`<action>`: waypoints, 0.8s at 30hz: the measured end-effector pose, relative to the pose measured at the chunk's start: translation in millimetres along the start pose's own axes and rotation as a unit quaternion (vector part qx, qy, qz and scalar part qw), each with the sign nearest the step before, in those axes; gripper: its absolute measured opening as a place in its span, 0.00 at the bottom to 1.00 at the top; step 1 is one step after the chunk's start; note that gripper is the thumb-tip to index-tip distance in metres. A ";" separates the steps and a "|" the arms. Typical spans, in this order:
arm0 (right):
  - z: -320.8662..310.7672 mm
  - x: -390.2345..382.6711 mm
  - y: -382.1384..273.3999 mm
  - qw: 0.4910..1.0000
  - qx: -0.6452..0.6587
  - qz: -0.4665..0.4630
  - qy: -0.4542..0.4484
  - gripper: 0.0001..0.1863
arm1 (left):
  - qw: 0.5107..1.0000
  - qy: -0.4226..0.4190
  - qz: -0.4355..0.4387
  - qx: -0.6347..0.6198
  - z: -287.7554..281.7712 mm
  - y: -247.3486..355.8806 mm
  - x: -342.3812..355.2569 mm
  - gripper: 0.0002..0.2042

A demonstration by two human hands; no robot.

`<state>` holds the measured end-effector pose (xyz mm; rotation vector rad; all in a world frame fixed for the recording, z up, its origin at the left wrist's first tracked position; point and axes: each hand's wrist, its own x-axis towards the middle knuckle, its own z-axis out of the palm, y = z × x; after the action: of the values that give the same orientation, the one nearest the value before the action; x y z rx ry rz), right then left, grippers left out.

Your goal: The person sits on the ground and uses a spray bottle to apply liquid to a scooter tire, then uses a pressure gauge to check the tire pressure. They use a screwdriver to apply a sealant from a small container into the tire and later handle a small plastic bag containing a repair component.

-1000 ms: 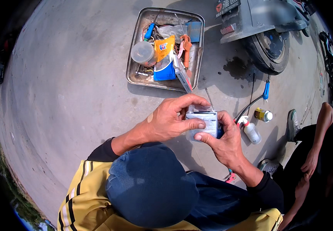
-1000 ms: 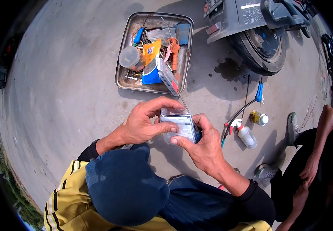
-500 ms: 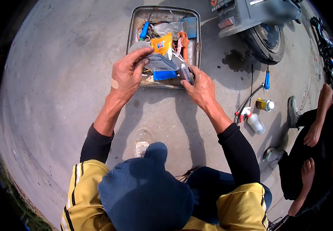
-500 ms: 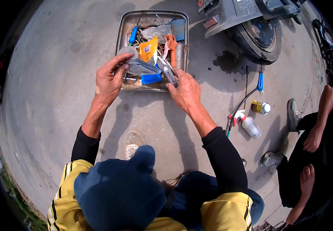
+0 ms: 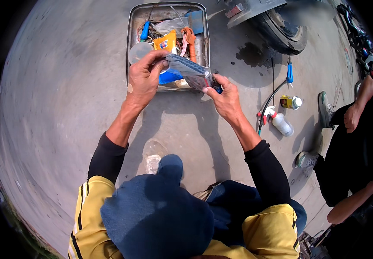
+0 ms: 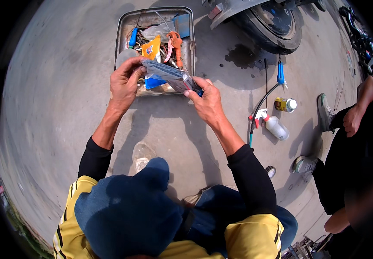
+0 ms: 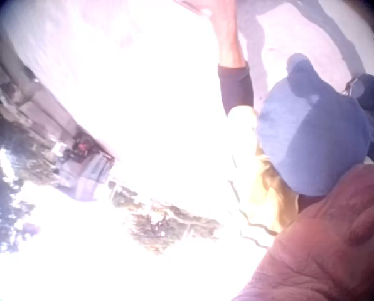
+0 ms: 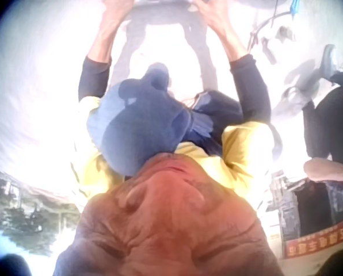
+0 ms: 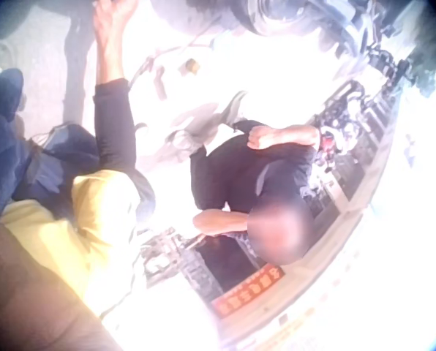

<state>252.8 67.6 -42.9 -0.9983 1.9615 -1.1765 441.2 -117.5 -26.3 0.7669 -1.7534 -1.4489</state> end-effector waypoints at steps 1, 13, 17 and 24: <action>0.5 -1.5 -2.1 1.000 -0.002 0.003 0.000 0.21 | 1.000 -0.003 0.004 0.024 -2.3 0.2 -0.8 0.12; 1.6 -3.2 3.0 0.999 -0.002 -0.046 0.004 0.20 | 0.901 -0.122 0.261 0.323 3.7 44.4 10.1 0.14; 1.9 -4.1 -2.0 0.999 -0.014 -0.051 0.003 0.20 | 0.883 -0.153 0.248 0.368 7.1 52.3 15.1 0.11; 1.8 -3.1 -2.7 0.997 -0.053 -0.053 0.004 0.22 | 0.840 -0.164 0.300 0.421 34.6 36.5 -16.9 0.12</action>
<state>256.6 68.6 -40.8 -1.1659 2.0172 -1.1444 422.1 -77.8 3.3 0.2911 -2.6251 -0.3467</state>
